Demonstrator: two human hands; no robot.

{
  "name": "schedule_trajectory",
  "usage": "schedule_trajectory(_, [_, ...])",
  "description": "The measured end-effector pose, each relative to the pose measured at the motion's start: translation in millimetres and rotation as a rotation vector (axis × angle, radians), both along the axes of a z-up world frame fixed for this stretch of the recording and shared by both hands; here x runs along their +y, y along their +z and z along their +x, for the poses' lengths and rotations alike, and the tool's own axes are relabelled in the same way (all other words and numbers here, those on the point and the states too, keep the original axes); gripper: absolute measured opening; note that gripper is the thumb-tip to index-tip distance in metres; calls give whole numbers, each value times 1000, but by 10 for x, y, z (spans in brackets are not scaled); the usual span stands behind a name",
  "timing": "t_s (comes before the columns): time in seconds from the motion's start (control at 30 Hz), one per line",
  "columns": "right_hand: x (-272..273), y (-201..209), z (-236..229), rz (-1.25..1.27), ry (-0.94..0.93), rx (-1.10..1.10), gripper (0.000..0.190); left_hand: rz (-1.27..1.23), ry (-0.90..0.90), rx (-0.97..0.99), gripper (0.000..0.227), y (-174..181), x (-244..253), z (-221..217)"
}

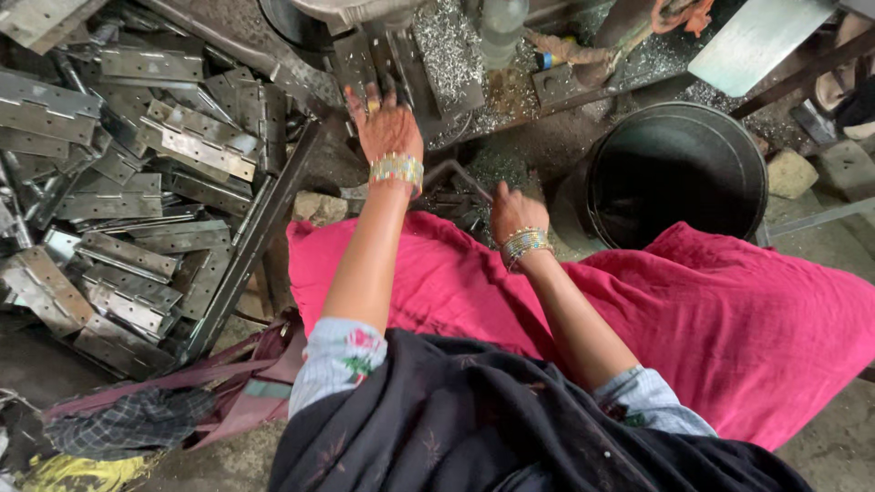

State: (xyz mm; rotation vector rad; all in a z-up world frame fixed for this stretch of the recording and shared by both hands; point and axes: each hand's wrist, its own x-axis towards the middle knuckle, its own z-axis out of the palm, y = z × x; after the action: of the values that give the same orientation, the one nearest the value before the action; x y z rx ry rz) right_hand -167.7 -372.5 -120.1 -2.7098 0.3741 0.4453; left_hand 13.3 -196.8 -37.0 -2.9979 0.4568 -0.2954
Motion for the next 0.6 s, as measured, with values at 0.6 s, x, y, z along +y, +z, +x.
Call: schedule_trajectory(0.6, [27, 146, -98, -68, 44, -104, 26, 237, 101, 131, 48, 254, -76, 361])
